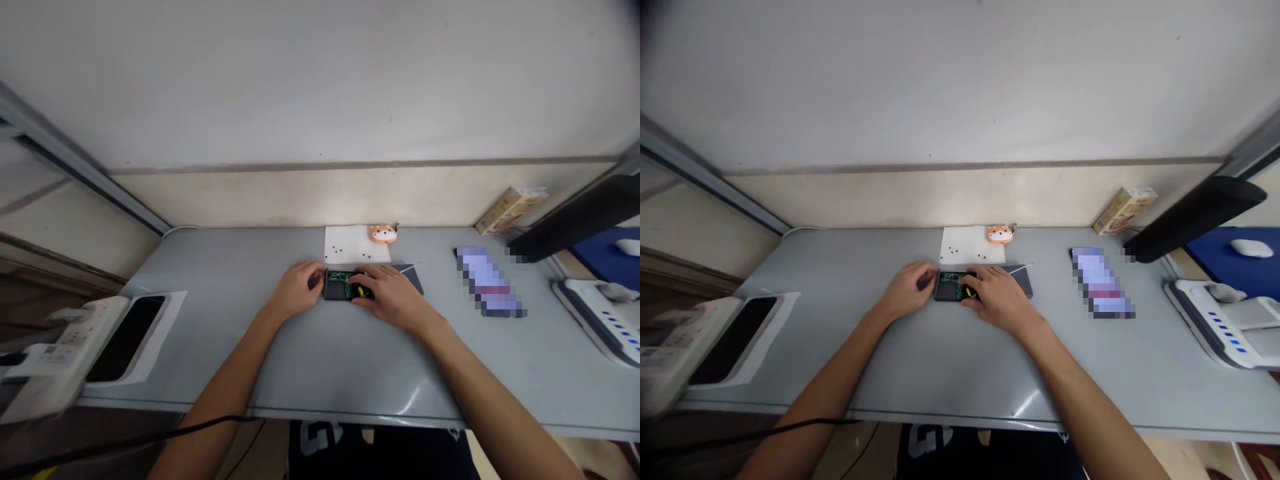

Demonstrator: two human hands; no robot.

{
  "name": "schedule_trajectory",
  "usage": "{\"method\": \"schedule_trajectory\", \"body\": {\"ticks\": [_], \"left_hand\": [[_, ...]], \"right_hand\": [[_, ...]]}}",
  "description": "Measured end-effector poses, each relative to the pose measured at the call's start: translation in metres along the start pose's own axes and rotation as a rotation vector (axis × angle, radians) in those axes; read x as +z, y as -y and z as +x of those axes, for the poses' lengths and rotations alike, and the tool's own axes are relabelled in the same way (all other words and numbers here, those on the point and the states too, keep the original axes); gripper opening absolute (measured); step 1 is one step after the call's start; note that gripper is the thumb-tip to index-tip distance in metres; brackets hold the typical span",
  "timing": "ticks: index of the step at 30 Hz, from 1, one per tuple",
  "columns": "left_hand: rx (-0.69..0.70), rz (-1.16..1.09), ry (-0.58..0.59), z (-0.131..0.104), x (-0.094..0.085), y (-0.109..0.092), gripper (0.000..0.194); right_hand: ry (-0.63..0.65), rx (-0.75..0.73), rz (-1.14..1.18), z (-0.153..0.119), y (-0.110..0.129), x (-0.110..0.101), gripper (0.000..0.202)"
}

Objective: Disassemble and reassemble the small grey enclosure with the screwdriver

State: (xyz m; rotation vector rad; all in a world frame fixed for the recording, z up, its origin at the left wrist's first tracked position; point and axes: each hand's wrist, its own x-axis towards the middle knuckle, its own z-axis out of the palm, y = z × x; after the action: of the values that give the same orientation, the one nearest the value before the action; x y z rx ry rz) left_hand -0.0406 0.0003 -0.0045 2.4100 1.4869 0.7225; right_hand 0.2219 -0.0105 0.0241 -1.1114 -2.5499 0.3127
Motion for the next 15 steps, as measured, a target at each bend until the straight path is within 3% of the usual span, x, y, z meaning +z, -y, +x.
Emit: {"method": "schedule_trajectory", "body": {"ticks": [3, 6, 8, 10, 12, 15], "left_hand": [[-0.017, 0.029, -0.05, -0.002, -0.005, -0.004, 0.013], [-0.014, 0.022, -0.128, 0.001, -0.012, -0.016, 0.016], [0.042, -0.01, -0.08, 0.008, -0.015, -0.029, 0.022], [0.116, -0.049, 0.058, 0.015, -0.013, -0.04, 0.032], [0.164, -0.063, 0.161, 0.022, -0.007, -0.048, 0.044], [0.187, -0.052, 0.194, 0.024, 0.005, -0.05, 0.056]], "right_hand": [[-0.178, 0.029, 0.117, 0.0, -0.002, -0.013, 0.031], [-0.611, 0.118, 0.309, -0.002, -0.005, -0.034, 0.023], [-0.911, 0.242, 0.417, -0.004, -0.009, -0.045, 0.029], [-1.094, 0.392, 0.58, -0.005, -0.015, -0.049, 0.042], [-1.127, 0.551, 0.716, -0.004, -0.021, -0.047, 0.052], [-0.995, 0.691, 0.733, -0.001, -0.029, -0.035, 0.056]]}}
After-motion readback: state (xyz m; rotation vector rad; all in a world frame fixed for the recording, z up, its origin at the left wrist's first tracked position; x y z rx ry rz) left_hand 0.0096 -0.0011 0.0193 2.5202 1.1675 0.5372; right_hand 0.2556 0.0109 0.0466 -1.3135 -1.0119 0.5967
